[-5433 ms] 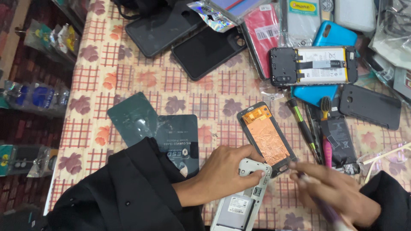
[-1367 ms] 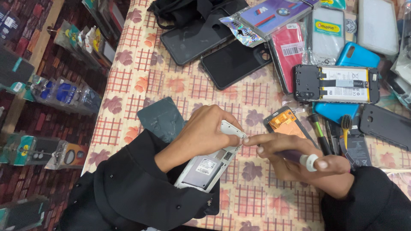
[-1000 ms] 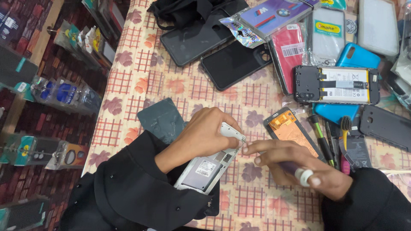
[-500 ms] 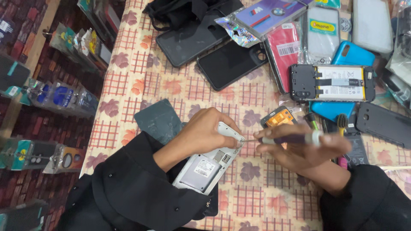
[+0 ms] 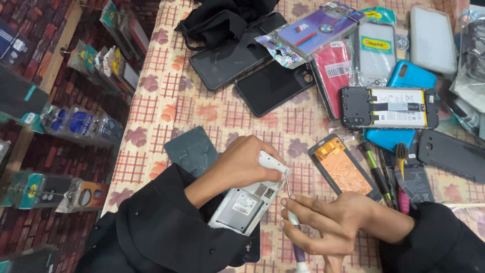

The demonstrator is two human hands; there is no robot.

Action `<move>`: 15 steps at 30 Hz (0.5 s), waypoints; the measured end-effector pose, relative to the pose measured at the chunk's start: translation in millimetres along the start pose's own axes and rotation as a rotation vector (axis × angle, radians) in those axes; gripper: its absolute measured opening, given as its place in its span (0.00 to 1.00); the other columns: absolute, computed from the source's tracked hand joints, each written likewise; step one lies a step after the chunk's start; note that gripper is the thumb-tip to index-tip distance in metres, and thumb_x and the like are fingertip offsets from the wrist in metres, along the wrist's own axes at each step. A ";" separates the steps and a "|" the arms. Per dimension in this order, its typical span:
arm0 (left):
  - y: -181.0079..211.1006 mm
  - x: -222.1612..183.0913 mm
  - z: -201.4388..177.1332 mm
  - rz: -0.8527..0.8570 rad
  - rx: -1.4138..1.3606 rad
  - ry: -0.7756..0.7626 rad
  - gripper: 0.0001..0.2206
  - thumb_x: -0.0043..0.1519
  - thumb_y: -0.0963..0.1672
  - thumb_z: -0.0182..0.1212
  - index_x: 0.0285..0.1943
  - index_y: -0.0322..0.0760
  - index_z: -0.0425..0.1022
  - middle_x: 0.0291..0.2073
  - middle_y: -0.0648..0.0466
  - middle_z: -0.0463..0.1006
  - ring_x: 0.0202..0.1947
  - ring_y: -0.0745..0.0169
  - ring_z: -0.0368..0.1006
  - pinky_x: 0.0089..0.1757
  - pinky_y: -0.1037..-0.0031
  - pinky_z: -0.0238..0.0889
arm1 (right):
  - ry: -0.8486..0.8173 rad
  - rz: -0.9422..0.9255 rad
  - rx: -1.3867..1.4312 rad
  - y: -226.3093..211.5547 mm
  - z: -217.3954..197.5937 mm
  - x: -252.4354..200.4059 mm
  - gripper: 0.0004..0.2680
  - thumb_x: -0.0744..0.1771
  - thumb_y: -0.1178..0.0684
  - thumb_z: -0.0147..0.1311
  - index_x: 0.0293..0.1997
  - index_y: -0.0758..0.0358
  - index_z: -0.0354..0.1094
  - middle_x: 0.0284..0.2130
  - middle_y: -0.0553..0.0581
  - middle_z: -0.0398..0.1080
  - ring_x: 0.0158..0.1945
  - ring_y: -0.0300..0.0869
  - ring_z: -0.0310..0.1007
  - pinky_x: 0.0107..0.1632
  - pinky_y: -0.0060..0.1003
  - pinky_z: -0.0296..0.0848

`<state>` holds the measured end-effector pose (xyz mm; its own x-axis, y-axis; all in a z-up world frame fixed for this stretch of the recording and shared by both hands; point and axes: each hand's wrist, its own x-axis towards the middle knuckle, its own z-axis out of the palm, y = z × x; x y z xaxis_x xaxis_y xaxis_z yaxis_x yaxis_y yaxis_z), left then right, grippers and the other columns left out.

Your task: The person uses a screwdriver to remove screws from the back of a white smartphone and then uses a prying tool to separate the back cover from the phone body. The person continues to unscrew and pry components while working on the disassembled phone.

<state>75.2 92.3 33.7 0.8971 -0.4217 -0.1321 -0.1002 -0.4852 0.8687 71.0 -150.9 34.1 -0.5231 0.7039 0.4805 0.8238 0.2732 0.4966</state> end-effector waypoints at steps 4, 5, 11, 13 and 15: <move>-0.6 0.9 -0.4 0.017 0.022 0.010 0.15 0.42 0.50 0.72 0.37 0.43 0.87 0.28 0.51 0.86 0.29 0.59 0.83 0.37 0.72 0.74 | 0.175 0.413 0.168 -4.3 -11.8 35.6 0.05 0.64 0.65 0.58 0.40 0.72 0.66 0.39 0.58 0.74 0.42 0.53 0.83 0.43 0.40 0.80; -0.8 0.4 -0.2 0.018 0.027 0.012 0.16 0.42 0.50 0.72 0.37 0.43 0.87 0.28 0.51 0.86 0.29 0.59 0.83 0.37 0.71 0.74 | 0.271 0.688 0.239 -9.3 -16.3 42.7 0.07 0.62 0.61 0.56 0.40 0.70 0.64 0.39 0.58 0.76 0.43 0.54 0.83 0.43 0.40 0.80; 5.9 -3.7 3.2 0.035 -0.007 -0.019 0.15 0.42 0.49 0.71 0.35 0.42 0.87 0.29 0.51 0.86 0.30 0.58 0.84 0.39 0.72 0.74 | 0.458 1.208 0.646 -6.8 -14.6 25.6 0.16 0.64 0.68 0.60 0.49 0.68 0.53 0.46 0.61 0.71 0.49 0.50 0.80 0.51 0.42 0.82; 2.9 -2.1 3.5 0.015 -0.007 -0.007 0.15 0.42 0.49 0.71 0.36 0.43 0.87 0.29 0.51 0.86 0.30 0.58 0.84 0.38 0.72 0.75 | 0.618 1.096 0.603 -10.4 -4.1 12.3 0.18 0.66 0.69 0.59 0.53 0.65 0.47 0.53 0.60 0.67 0.54 0.48 0.78 0.56 0.42 0.82; -0.5 -2.5 5.5 0.001 -0.013 -0.004 0.15 0.42 0.49 0.71 0.36 0.43 0.88 0.29 0.51 0.86 0.29 0.58 0.84 0.38 0.72 0.75 | 0.709 0.985 0.656 -19.5 -1.2 -0.1 0.20 0.67 0.71 0.59 0.56 0.58 0.47 0.60 0.58 0.64 0.60 0.48 0.76 0.60 0.43 0.83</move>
<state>70.6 89.4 30.9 0.8954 -0.4249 -0.1329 -0.0954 -0.4747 0.8750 54.7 -157.1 25.2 0.4953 0.3575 0.7917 0.7627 0.2572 -0.5934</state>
